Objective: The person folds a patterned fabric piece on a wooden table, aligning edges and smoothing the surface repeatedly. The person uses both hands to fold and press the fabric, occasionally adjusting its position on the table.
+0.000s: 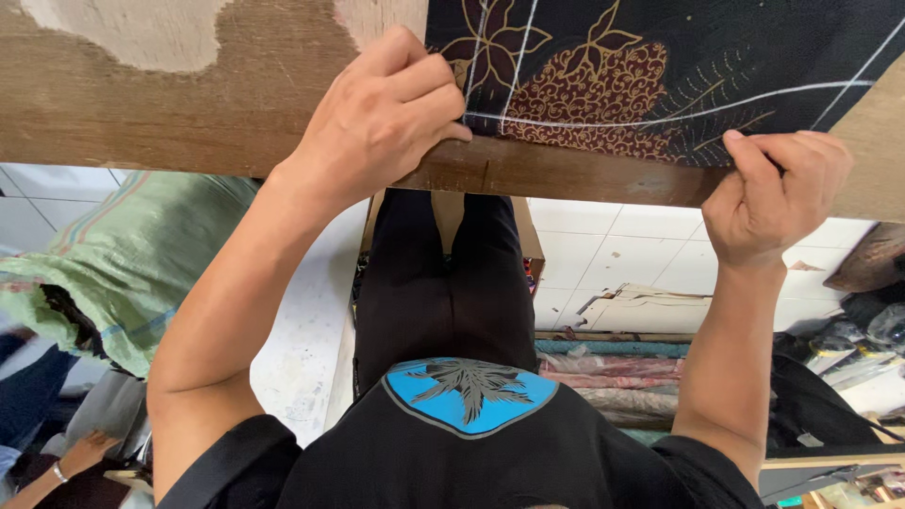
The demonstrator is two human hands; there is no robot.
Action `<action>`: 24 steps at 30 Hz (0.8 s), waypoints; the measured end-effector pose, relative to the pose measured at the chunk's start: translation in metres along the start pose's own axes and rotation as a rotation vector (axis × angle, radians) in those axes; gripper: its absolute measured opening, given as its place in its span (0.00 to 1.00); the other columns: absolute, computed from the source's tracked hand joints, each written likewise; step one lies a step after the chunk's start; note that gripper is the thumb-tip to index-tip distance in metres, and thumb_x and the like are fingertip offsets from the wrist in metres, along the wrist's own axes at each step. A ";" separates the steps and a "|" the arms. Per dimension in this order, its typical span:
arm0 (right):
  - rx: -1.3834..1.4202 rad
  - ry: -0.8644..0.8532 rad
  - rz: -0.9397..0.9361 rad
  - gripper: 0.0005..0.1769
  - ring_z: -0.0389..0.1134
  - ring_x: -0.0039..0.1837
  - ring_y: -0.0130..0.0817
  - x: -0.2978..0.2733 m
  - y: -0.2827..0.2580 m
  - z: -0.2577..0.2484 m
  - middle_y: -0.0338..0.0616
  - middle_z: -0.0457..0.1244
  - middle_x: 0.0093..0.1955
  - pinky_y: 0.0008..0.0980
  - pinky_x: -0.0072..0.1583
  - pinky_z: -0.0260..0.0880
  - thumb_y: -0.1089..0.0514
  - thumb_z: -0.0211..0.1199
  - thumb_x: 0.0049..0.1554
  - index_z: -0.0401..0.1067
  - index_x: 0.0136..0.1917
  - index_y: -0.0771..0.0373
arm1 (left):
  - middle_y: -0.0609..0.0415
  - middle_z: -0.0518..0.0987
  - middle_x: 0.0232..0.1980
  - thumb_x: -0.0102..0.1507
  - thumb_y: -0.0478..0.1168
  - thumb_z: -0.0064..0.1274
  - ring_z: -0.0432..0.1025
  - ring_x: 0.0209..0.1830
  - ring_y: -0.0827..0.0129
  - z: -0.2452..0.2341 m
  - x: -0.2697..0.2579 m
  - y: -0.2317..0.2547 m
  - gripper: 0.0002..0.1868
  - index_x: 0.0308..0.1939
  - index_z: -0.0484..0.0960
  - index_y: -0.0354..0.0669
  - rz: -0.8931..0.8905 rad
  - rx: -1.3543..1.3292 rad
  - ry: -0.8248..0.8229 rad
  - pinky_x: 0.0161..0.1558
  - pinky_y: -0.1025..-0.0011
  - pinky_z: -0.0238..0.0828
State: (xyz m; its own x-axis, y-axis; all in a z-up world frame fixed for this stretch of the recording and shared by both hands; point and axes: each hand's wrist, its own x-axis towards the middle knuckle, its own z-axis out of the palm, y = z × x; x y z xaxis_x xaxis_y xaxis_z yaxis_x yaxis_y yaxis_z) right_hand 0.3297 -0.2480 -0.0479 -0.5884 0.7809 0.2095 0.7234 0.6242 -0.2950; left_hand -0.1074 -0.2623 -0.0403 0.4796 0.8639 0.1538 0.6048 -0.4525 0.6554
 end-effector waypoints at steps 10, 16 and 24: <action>-0.017 0.000 -0.101 0.12 0.66 0.48 0.47 0.023 -0.003 -0.005 0.47 0.66 0.43 0.47 0.57 0.65 0.57 0.73 0.53 0.79 0.45 0.68 | 0.57 0.71 0.41 0.71 0.42 0.63 0.67 0.46 0.65 0.007 0.002 0.001 0.12 0.38 0.77 0.43 -0.012 0.138 0.069 0.49 0.69 0.71; -0.052 -0.056 -0.070 0.03 0.67 0.55 0.44 0.025 -0.004 -0.012 0.45 0.67 0.50 0.41 0.62 0.66 0.66 0.68 0.65 0.80 0.53 0.68 | 0.58 0.73 0.45 0.64 0.37 0.62 0.68 0.45 0.64 0.003 0.002 0.009 0.08 0.47 0.83 0.43 0.009 0.200 0.123 0.48 0.67 0.66; -0.075 0.118 -0.070 0.14 0.68 0.50 0.51 0.017 -0.016 -0.023 0.53 0.68 0.44 0.53 0.56 0.67 0.75 0.62 0.47 0.82 0.45 0.71 | 0.63 0.76 0.49 0.64 0.43 0.61 0.68 0.48 0.67 -0.016 -0.014 0.012 0.10 0.48 0.88 0.49 0.204 0.388 0.244 0.52 0.63 0.64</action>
State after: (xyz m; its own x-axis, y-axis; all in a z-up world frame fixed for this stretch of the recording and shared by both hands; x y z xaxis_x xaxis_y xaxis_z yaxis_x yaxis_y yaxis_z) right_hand 0.3165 -0.2448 -0.0182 -0.5952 0.7298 0.3365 0.7096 0.6738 -0.2062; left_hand -0.1165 -0.2765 -0.0227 0.4776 0.7551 0.4491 0.7283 -0.6262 0.2783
